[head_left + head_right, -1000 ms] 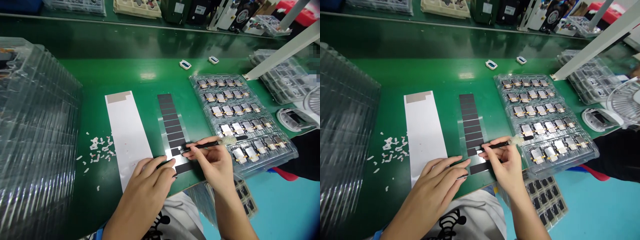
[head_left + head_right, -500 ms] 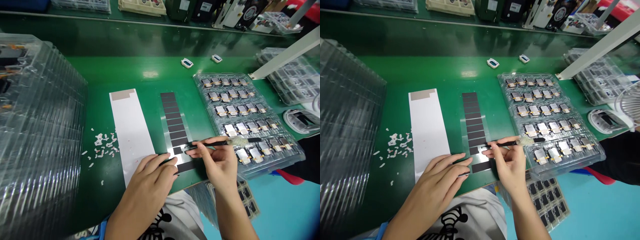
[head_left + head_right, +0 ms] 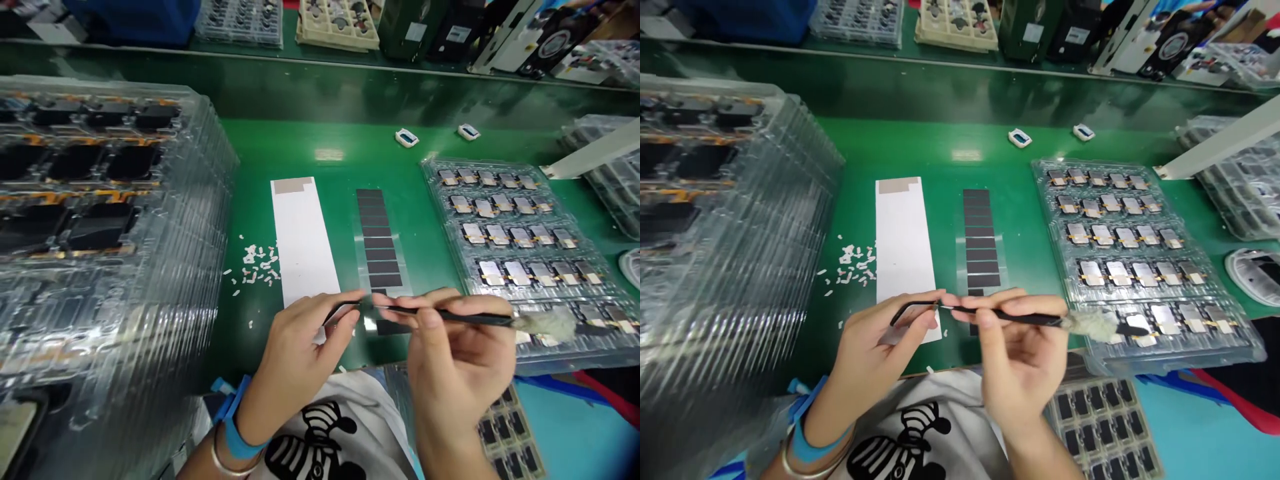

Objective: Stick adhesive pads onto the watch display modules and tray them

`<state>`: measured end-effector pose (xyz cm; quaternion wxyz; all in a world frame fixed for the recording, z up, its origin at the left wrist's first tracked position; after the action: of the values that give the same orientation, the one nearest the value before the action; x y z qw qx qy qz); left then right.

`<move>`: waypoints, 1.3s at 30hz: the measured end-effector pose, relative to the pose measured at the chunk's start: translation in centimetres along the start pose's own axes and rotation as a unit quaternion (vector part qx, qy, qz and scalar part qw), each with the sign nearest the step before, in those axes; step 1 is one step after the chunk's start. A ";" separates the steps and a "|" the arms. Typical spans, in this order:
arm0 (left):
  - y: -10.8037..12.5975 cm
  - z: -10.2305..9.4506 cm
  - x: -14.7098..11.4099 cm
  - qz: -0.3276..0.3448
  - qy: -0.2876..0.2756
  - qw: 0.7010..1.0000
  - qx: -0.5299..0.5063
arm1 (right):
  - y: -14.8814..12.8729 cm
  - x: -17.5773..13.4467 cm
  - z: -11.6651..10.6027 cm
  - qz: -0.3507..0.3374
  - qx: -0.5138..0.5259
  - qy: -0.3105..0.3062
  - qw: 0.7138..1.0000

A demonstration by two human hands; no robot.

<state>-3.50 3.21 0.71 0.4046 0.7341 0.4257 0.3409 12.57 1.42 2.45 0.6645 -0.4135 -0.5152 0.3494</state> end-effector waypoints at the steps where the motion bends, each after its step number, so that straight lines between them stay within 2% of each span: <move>1: 0.1 -0.1 0.0 0.003 0.005 1.000 0.005 | -0.1 -0.1 1.0 -0.010 0.013 -0.017 1.000; 5: 0.0 -0.8 -0.2 -0.008 0.041 0.998 0.036 | 0.2 -0.4 3.8 -0.037 0.040 -0.057 0.997; 10: -0.5 -1.1 -0.3 -0.023 0.042 0.998 0.036 | 0.8 -0.5 5.1 -0.080 0.034 -0.050 0.995; 20: -0.8 -0.9 -0.5 -0.031 0.025 0.999 0.008 | 1.7 -0.7 5.3 -0.082 -0.016 -0.036 0.996; 26: -0.9 -0.9 -0.5 -0.043 0.021 0.999 0.009 | 1.8 -0.7 5.4 -0.072 -0.011 -0.015 0.997; 39: -1.1 -0.9 -0.4 -0.050 0.017 0.998 0.020 | 1.9 -0.8 5.4 -0.084 -0.023 -0.018 0.996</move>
<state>-4.83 3.43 0.09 0.3991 0.7137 0.4754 0.3245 7.11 2.56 1.08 0.6722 -0.3778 -0.5678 0.2882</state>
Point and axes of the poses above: each hand's wrist, its own x-axis towards the middle knuckle, its own z-axis out of the palm, y = z × x, the point moved 5 cm from there along x, towards the middle knuckle, and after that the axes turned 11 degrees about -y, right-handed, at the moved point
